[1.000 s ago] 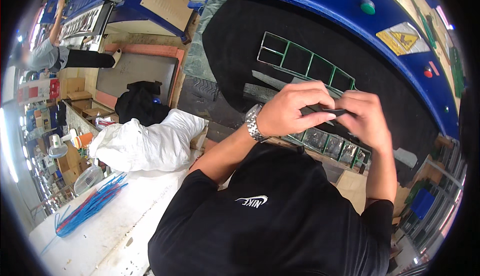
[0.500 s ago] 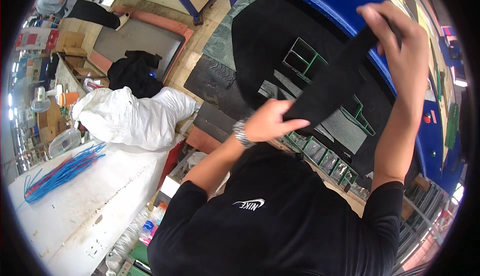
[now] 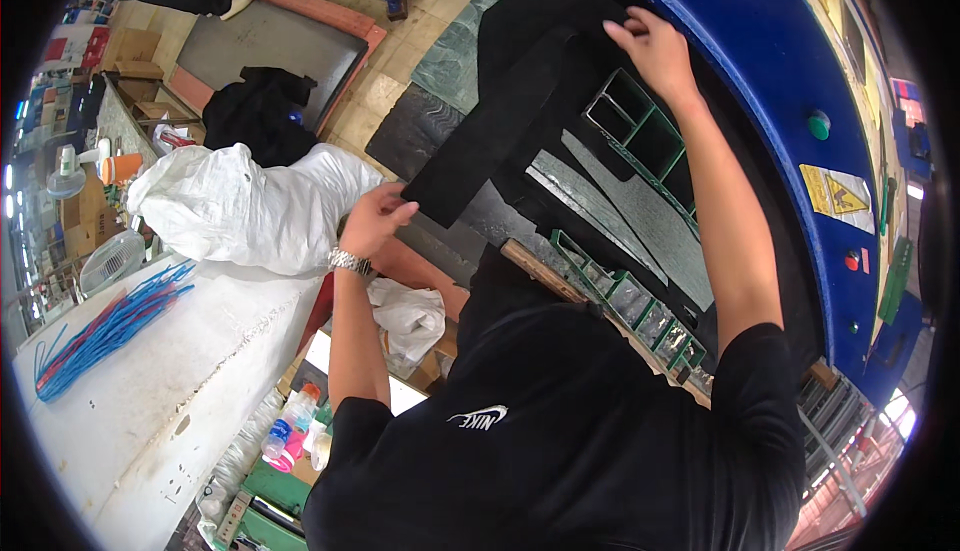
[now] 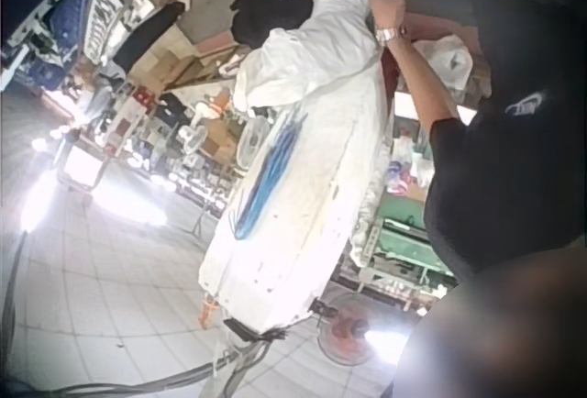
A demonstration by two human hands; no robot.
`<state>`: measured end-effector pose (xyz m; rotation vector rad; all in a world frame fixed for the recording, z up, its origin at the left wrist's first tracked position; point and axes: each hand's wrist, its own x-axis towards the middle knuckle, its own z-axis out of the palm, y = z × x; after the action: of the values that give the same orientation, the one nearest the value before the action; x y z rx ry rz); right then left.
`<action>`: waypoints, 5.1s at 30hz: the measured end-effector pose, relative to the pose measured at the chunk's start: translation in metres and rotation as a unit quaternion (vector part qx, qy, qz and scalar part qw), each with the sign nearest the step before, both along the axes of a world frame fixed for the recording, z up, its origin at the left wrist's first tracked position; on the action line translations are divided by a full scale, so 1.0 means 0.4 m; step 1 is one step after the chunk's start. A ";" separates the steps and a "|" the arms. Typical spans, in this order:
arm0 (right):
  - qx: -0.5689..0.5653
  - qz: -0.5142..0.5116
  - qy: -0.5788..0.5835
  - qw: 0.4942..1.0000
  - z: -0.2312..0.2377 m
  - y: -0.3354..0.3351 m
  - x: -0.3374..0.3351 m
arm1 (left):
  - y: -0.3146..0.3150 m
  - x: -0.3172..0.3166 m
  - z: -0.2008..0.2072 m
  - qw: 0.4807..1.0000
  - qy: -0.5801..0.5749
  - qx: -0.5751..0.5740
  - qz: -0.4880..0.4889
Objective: The worker uses a metal die and an industrial press to cut shoe components from a sheet of black material.
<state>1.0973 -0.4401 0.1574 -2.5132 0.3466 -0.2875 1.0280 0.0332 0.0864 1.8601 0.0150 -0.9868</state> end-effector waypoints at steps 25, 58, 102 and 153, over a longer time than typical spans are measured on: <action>-0.083 0.047 0.253 0.963 0.228 -0.019 -0.776 | -0.858 0.121 0.073 0.853 -0.444 0.204 -0.183; 0.188 0.240 0.313 0.899 0.140 -0.155 -0.076 | -0.075 -0.100 0.049 0.847 -0.047 -0.318 0.424; 0.195 0.506 0.103 0.834 0.434 0.297 -0.268 | -0.023 -0.947 0.131 0.722 -0.108 -0.395 0.557; -0.246 0.959 0.139 0.017 -0.839 2.181 -2.659 | -0.185 -2.076 -0.662 -0.205 -0.100 -0.299 0.927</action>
<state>0.0338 0.4321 -0.1782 0.6546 2.5623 -1.0836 0.1977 -0.0410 -0.1785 1.3189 -2.6248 -3.0062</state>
